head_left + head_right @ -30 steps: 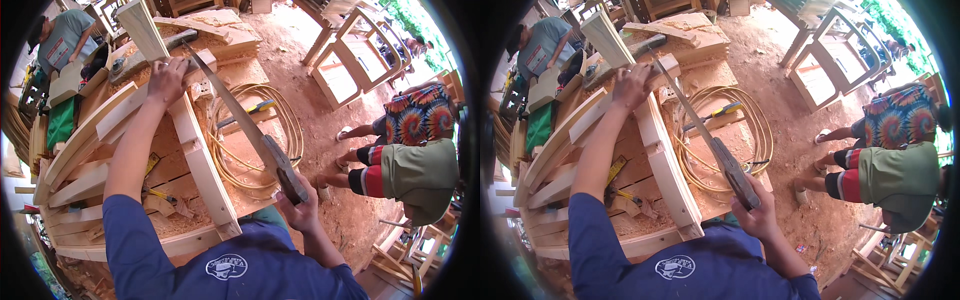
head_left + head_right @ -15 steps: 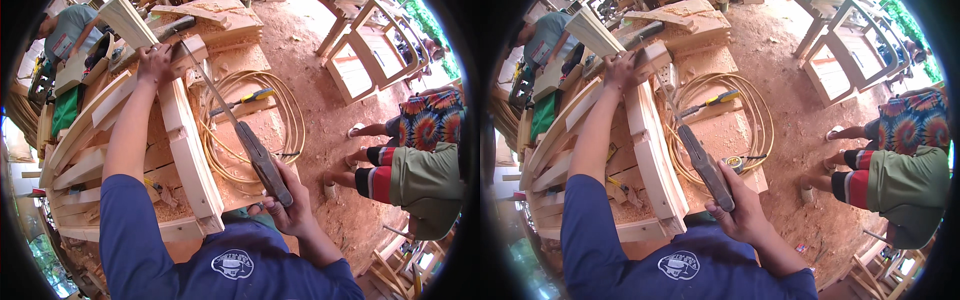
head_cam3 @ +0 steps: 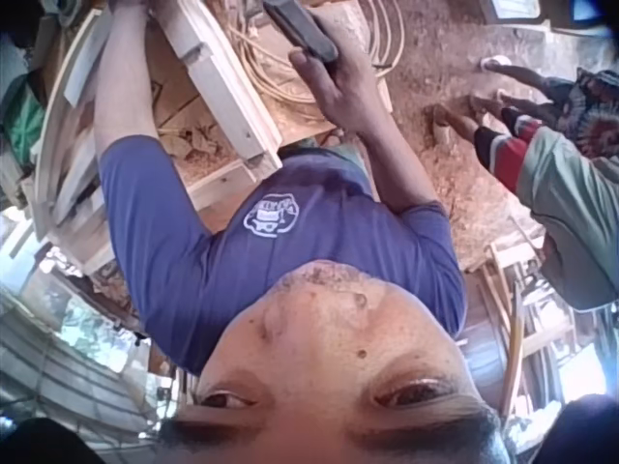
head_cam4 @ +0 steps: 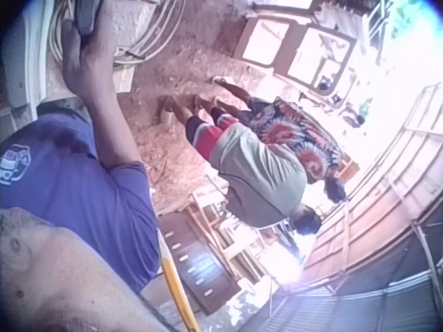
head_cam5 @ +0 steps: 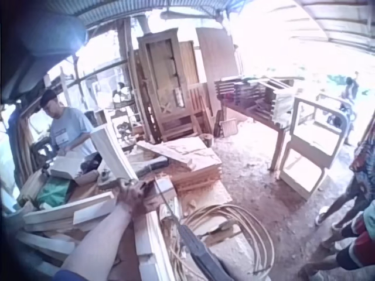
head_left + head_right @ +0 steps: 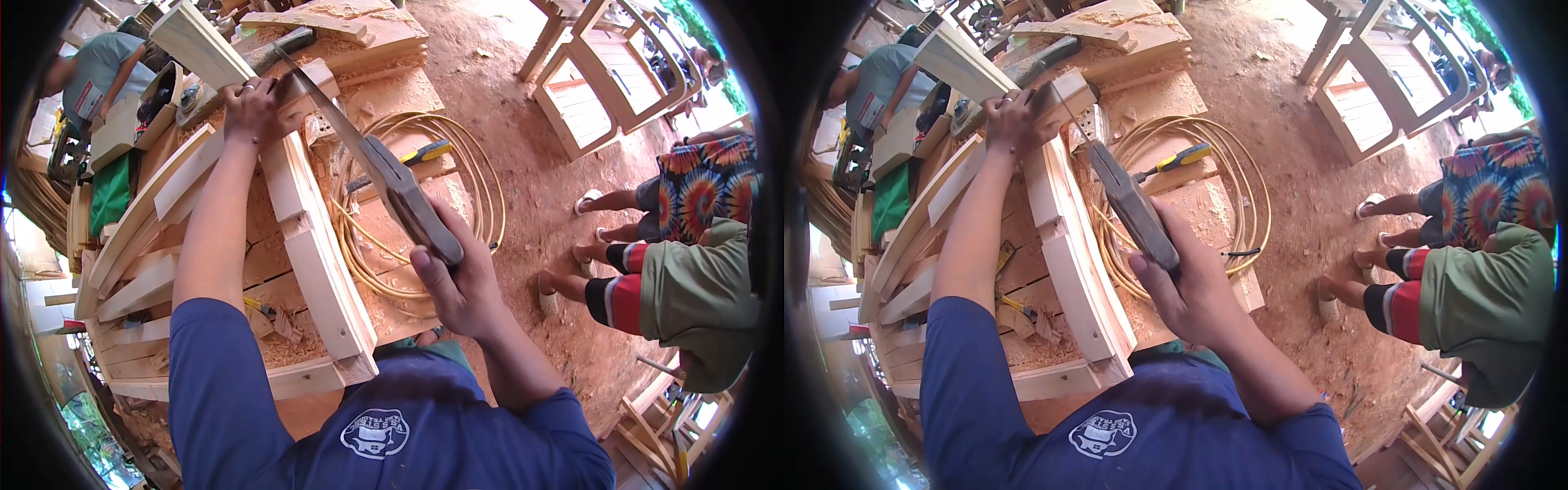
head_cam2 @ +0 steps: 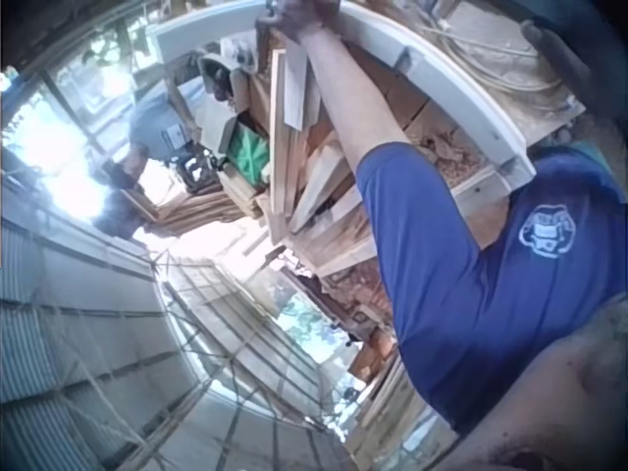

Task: The person measures a piece of wood using a tape measure and pencil, then hammers a joint into place on a wooden furniture frame.

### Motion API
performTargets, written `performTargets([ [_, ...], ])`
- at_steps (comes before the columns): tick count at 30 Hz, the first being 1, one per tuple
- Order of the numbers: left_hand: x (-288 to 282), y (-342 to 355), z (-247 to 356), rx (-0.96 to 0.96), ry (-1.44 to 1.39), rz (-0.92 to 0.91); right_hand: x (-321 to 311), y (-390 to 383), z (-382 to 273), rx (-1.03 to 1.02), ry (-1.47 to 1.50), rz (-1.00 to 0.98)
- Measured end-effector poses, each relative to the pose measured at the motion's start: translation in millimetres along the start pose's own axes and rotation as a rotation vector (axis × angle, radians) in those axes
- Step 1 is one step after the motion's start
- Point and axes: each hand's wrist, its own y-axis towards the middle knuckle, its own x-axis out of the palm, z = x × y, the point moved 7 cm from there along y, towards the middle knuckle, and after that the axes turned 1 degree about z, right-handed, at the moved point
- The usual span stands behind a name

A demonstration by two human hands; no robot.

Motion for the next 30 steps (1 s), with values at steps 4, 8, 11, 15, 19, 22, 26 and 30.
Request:
performTargets([
  [4,7,-9,-8,-0.027,0.018,-0.069,-7,-32,6,0.181,0.018,-0.104],
  [8,2,-10,-6,0.005,-0.012,0.008,-28,-74,-5,0.054,0.065,-0.088],
  [11,1,-10,-4,0.023,-0.016,0.002,-15,-45,-1,0.135,0.133,-0.079],
  [15,2,0,-1,0.005,0.009,-0.002,17,40,-2,0.103,0.032,-0.062],
  [19,13,-8,-6,0.009,0.039,0.010,17,16,-1,0.037,-0.031,-0.037],
  [22,22,-10,-9,-0.023,0.045,-0.085,-7,-56,-8,0.074,0.015,-0.025],
  [26,18,-7,-9,0.025,0.016,-0.042,-19,-61,-14,0.142,0.012,-0.053],
  [30,9,-6,-5,0.020,-0.031,0.004,19,30,-6,-0.012,-0.098,-0.006],
])
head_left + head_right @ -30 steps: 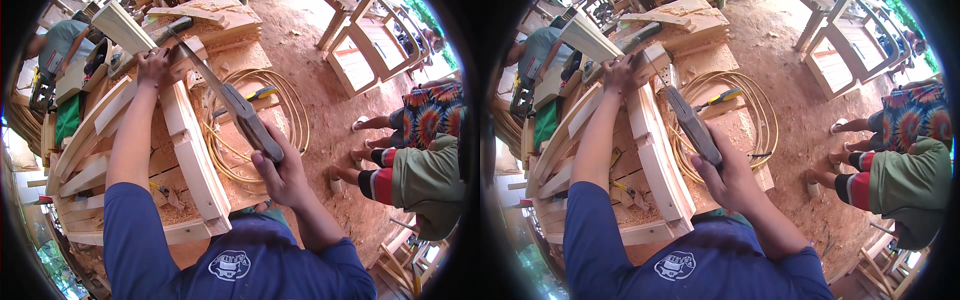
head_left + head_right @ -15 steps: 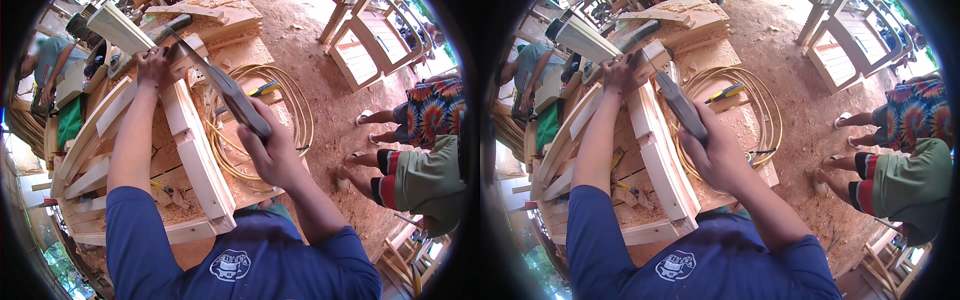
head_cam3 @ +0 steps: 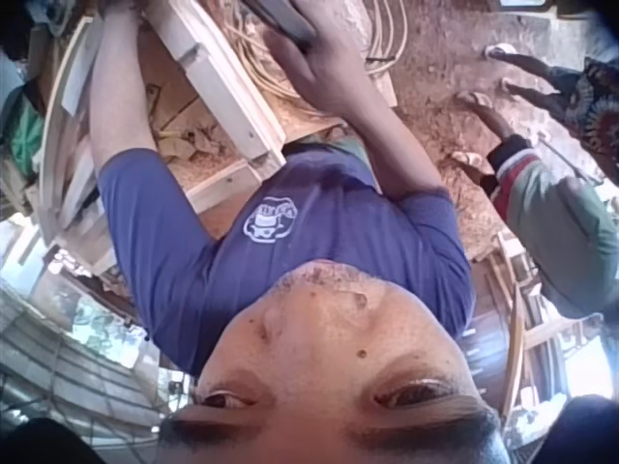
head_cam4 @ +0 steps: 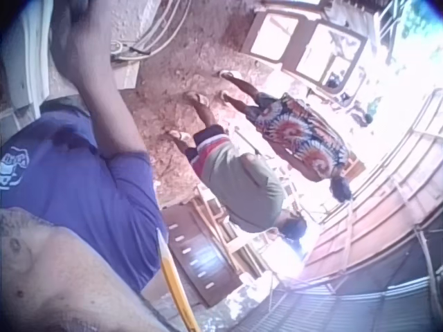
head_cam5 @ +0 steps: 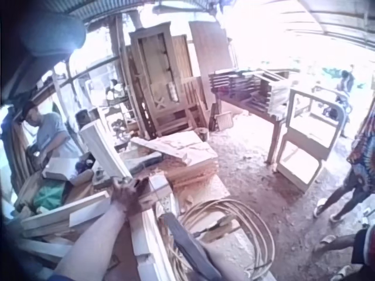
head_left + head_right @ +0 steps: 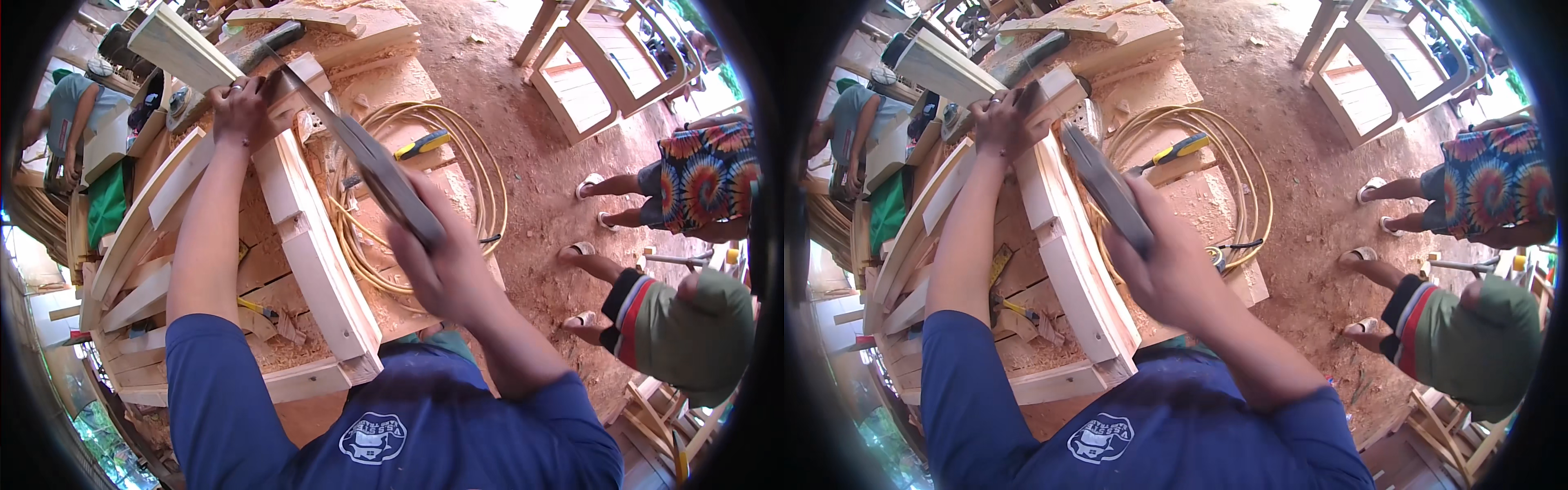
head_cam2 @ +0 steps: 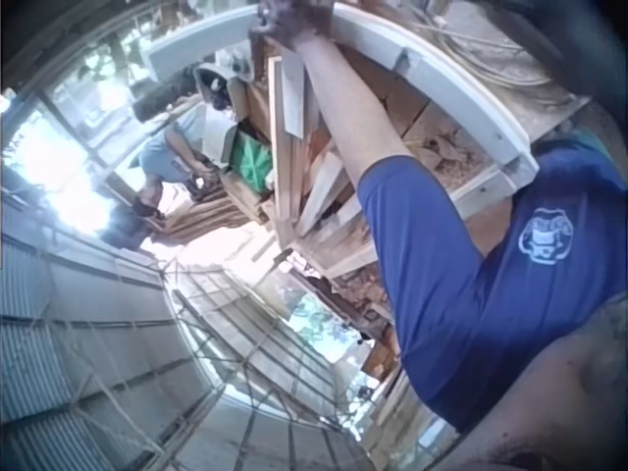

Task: The person measures a piece of wood using a tape measure and pencil, then hammers a joint into place on a wooden furniture frame.

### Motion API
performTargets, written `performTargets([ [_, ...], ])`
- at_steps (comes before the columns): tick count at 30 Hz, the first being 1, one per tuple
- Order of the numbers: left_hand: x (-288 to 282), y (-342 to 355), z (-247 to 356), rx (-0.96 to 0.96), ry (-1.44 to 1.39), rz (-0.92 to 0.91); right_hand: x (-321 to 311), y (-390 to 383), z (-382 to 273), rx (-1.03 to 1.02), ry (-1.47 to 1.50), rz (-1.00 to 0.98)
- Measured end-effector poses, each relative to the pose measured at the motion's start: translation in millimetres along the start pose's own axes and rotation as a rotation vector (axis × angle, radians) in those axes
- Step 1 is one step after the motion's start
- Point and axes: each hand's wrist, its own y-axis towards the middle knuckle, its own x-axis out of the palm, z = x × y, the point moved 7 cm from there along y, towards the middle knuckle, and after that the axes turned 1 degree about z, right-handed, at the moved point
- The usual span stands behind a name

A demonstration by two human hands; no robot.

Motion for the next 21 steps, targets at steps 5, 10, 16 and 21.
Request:
performTargets([
  [5,1,-2,0,0.005,-0.024,0.009,27,40,12,0.064,0.054,-0.037],
  [10,4,-8,-3,-0.020,0.057,-0.042,-20,-91,7,0.112,0.062,-0.051],
  [16,-6,-5,3,-0.021,0.025,-0.038,-3,-30,7,-0.060,0.005,-0.018],
  [21,-2,3,-1,0.013,-0.068,0.016,49,102,18,0.015,0.055,0.029],
])
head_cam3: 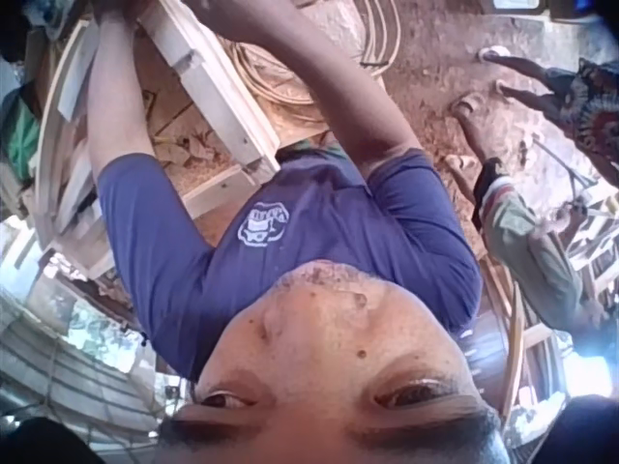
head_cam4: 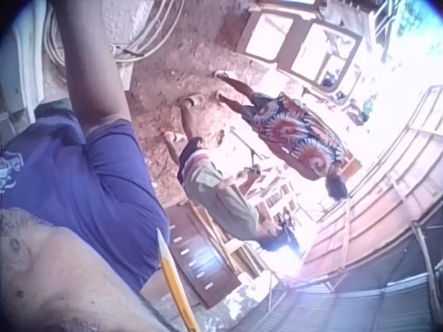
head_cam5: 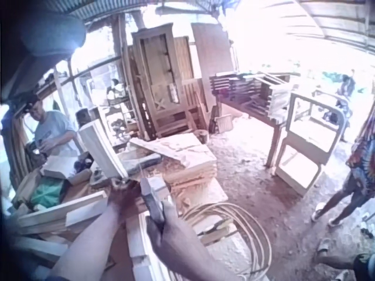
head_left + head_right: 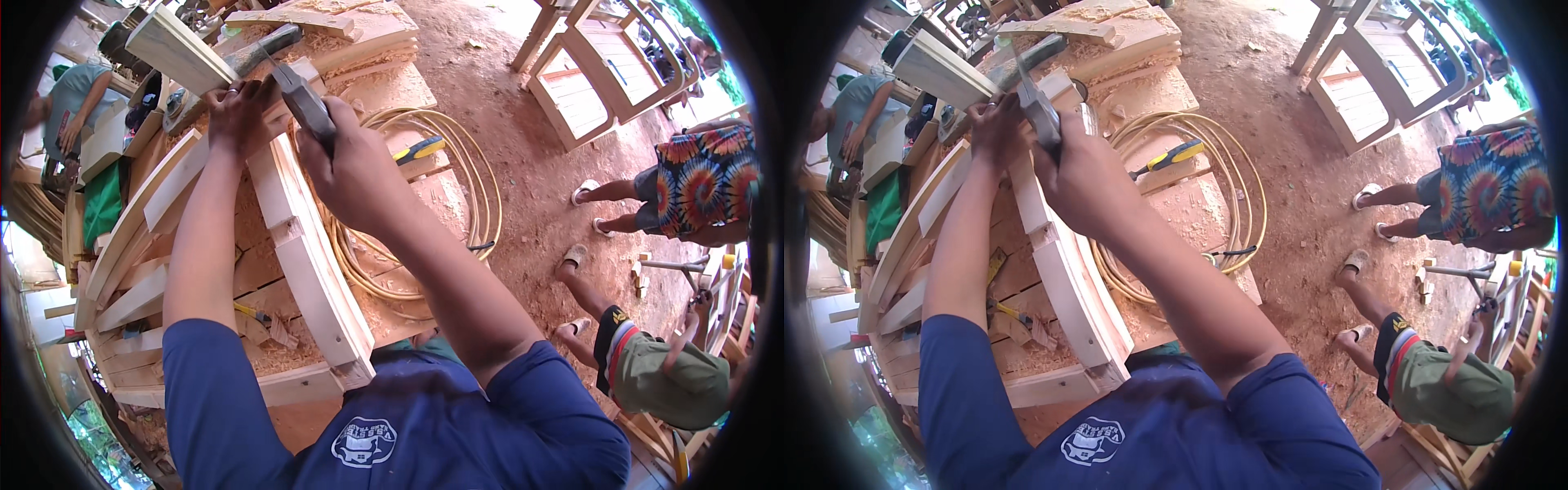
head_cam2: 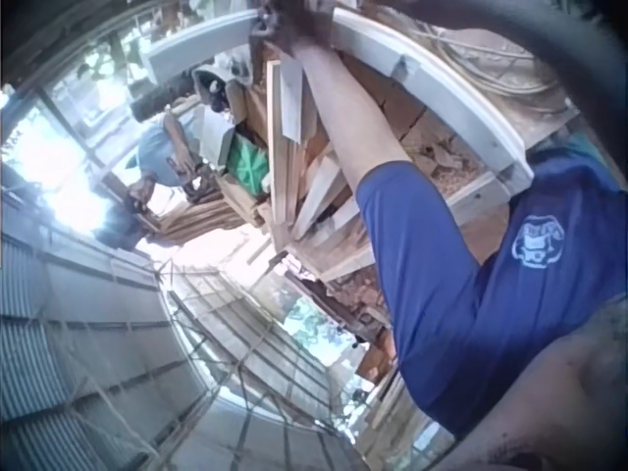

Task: The person measures a piece of wood using a tape measure and pencil, then hammers a joint into place on a wooden furniture frame.

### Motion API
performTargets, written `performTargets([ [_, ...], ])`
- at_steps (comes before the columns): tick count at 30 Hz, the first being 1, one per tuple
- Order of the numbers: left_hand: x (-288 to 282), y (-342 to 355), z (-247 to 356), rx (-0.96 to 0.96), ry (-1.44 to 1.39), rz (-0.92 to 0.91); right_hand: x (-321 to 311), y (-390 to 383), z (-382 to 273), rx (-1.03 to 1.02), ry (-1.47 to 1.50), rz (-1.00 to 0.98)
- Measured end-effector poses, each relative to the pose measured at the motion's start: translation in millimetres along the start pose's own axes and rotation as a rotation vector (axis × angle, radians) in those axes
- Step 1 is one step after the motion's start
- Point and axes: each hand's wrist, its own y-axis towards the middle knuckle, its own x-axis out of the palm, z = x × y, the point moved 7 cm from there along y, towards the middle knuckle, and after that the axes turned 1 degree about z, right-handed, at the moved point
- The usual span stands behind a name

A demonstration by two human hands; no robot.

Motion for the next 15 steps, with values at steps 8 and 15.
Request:
performTargets([
  [8,13,-10,-8,-0.043,0.106,-0.088,-90,-205,-19,0.110,-0.058,-0.107],
  [15,-2,-5,3,-0.010,0.088,-0.044,-36,-76,5,0.030,-0.042,-0.052],
])
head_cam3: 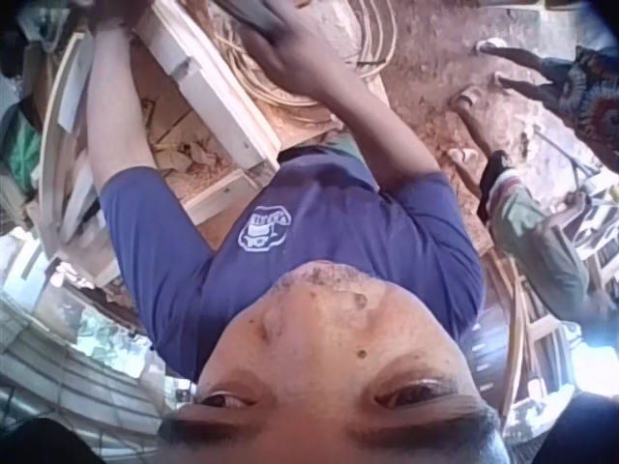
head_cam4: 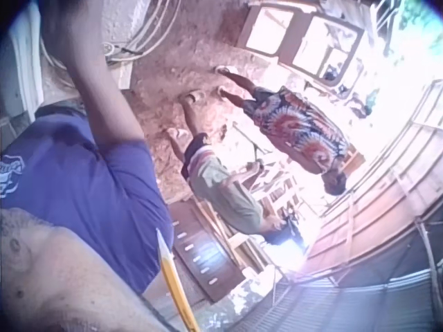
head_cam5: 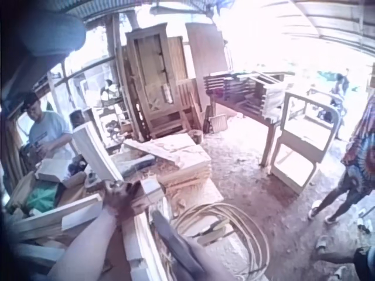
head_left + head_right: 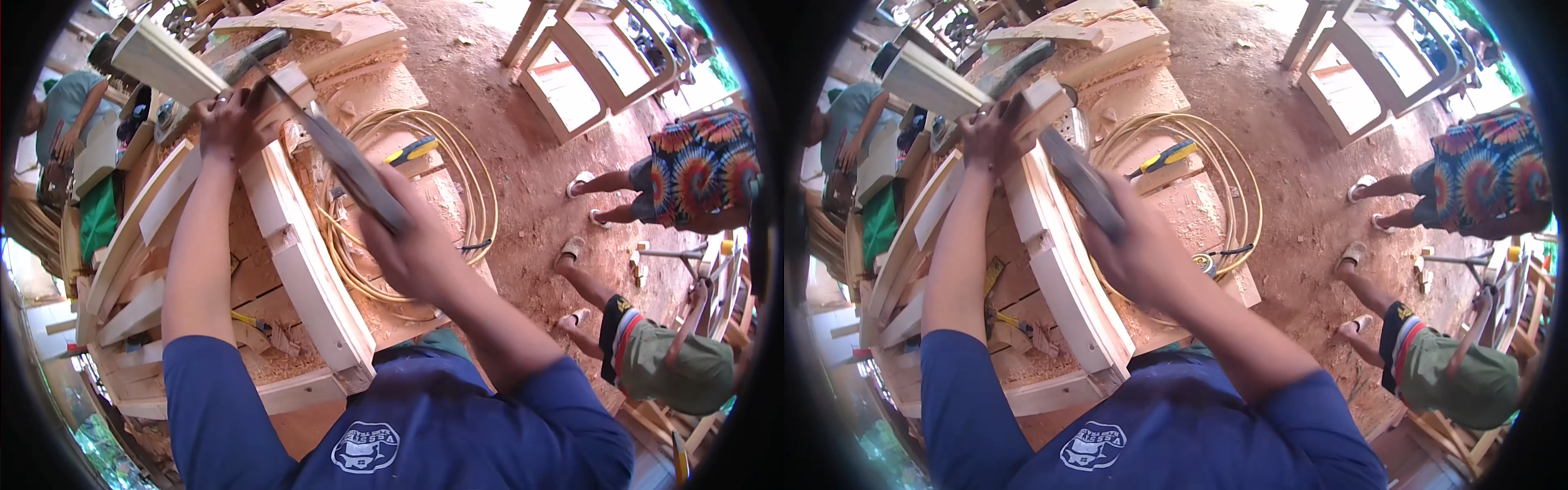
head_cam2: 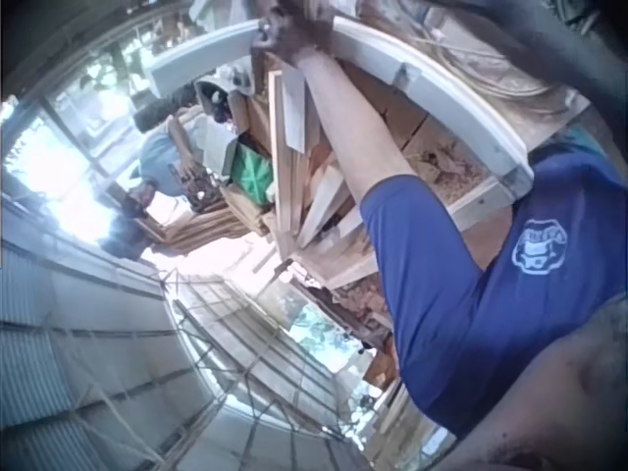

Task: The person measures a piece of wood using a tape measure and pencil, then hammers a joint into place on a wooden furniture frame.

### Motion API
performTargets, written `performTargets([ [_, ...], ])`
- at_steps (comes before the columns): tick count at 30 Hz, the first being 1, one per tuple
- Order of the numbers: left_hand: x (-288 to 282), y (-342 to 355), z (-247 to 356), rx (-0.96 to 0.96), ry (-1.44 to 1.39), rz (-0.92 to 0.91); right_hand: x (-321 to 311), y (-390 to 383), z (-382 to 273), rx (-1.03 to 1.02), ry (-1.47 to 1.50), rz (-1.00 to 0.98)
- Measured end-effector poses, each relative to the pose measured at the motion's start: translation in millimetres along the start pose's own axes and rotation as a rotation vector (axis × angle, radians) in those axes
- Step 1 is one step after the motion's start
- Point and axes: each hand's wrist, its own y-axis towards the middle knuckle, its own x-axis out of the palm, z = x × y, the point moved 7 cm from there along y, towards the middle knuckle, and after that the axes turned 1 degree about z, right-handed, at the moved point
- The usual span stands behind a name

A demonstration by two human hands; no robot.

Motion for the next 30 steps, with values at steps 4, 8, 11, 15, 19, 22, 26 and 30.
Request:
performTargets([
  [4,3,6,0,0.002,-0.037,0.024,25,83,-2,-0.043,0.009,0.050],
  [8,5,-1,-3,-0.019,0.007,0.055,1,-14,4,0.006,0.041,-0.008],
  [11,19,-5,-10,-0.069,0.049,-0.100,-38,-125,-3,0.050,0.065,-0.058],
  [15,11,-2,-3,0.023,0.035,0.011,-47,-140,-2,0.048,0.142,-0.053],
  [19,7,5,2,-0.012,0.059,-0.056,10,15,12,-0.131,0.057,0.056],
  [22,1,6,2,0.074,0.042,0.153,33,87,5,0.007,0.002,-0.028],
  [26,14,-1,-4,-0.015,0.065,-0.043,13,9,10,-0.049,-0.004,0.036],
  [30,9,0,-3,-0.003,0.083,-0.018,-45,-135,0,-0.006,-0.021,-0.083],
])
